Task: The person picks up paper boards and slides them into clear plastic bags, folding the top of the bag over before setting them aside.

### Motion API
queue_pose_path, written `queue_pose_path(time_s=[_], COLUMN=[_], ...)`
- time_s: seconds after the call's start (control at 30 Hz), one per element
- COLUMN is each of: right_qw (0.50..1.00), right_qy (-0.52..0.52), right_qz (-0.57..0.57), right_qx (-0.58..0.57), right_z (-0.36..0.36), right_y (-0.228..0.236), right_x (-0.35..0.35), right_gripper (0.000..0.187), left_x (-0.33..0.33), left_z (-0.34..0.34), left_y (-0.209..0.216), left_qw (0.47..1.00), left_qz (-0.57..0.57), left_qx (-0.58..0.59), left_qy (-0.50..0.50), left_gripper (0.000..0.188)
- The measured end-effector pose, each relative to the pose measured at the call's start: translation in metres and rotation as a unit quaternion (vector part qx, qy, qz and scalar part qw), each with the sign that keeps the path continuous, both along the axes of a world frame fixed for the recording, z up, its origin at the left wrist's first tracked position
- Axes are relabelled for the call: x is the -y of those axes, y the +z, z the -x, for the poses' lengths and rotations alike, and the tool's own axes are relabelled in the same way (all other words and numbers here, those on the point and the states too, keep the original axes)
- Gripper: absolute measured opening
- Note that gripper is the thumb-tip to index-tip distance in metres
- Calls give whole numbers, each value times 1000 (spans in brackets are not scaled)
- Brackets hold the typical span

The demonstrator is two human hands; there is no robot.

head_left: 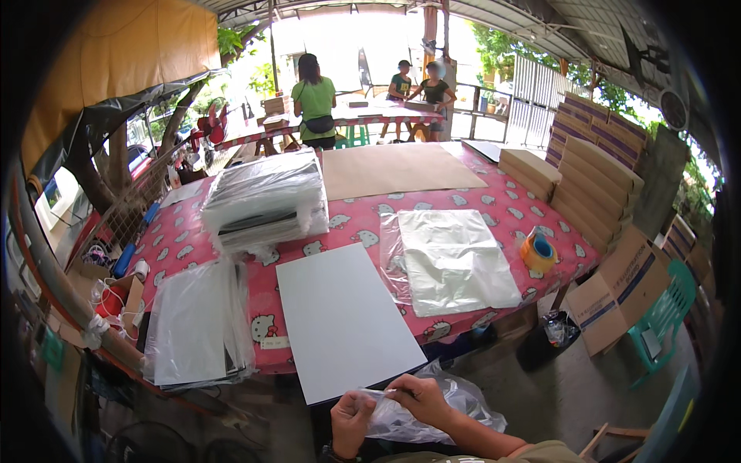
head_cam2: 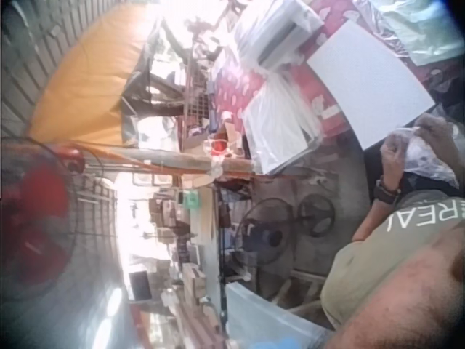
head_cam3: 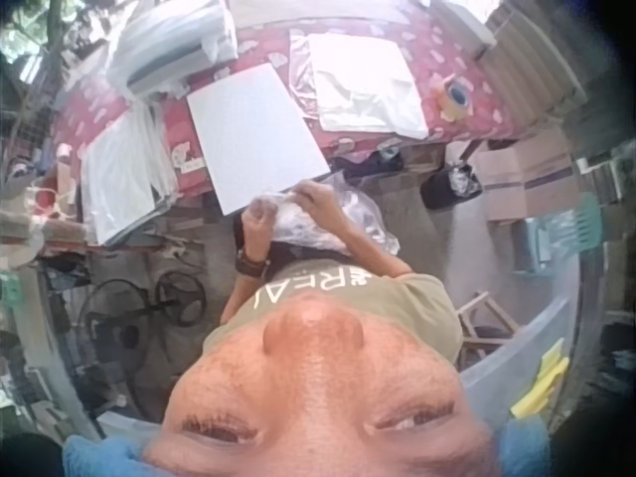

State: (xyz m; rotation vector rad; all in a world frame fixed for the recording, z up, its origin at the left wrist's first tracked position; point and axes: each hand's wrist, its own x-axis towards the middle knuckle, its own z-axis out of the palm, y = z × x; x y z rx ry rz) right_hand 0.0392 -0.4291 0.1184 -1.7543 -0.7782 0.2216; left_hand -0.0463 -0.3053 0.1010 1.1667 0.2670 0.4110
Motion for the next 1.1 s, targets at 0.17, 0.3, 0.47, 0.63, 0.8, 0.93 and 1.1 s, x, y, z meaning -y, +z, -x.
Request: queue_pose_path(time_s=[0.17,0.3,0.47,0.63,0.8,0.93,1.1], right_qw=[999,999,1000,995,998,975,996], right_qy=[9,-8,9,27,-13,23,19], right_qz=[19,-5,23,-39,-24,-154,-57], right_qx=[43,49,9,-83,-60,-157,-72], right_z=[3,3,-3,-7,-12,-26,-45], right_y=[2,-3,-15,-11,-9,9,20], right_x=[2,-1,-1,5,1,2,2], right_gripper=[14,14,16,18,16,15,14], left_x=[-4,-7,-7,-4,-4,0,-8], left_z=[3,4,6,2,-7,-41,-35], left_y=[10,-3,-11,8,7,9,23], left_qw=[998,999,996,994,996,998,995], left_qz=[-38,4,44,-80,-44,-51,-82], left_qx=[-56,-34,-20,-62,-71,-15,-33], left_qy=[5,-27,-72,-50,-10,18,37], left_gripper=[17,20,20,20,22,22,20])
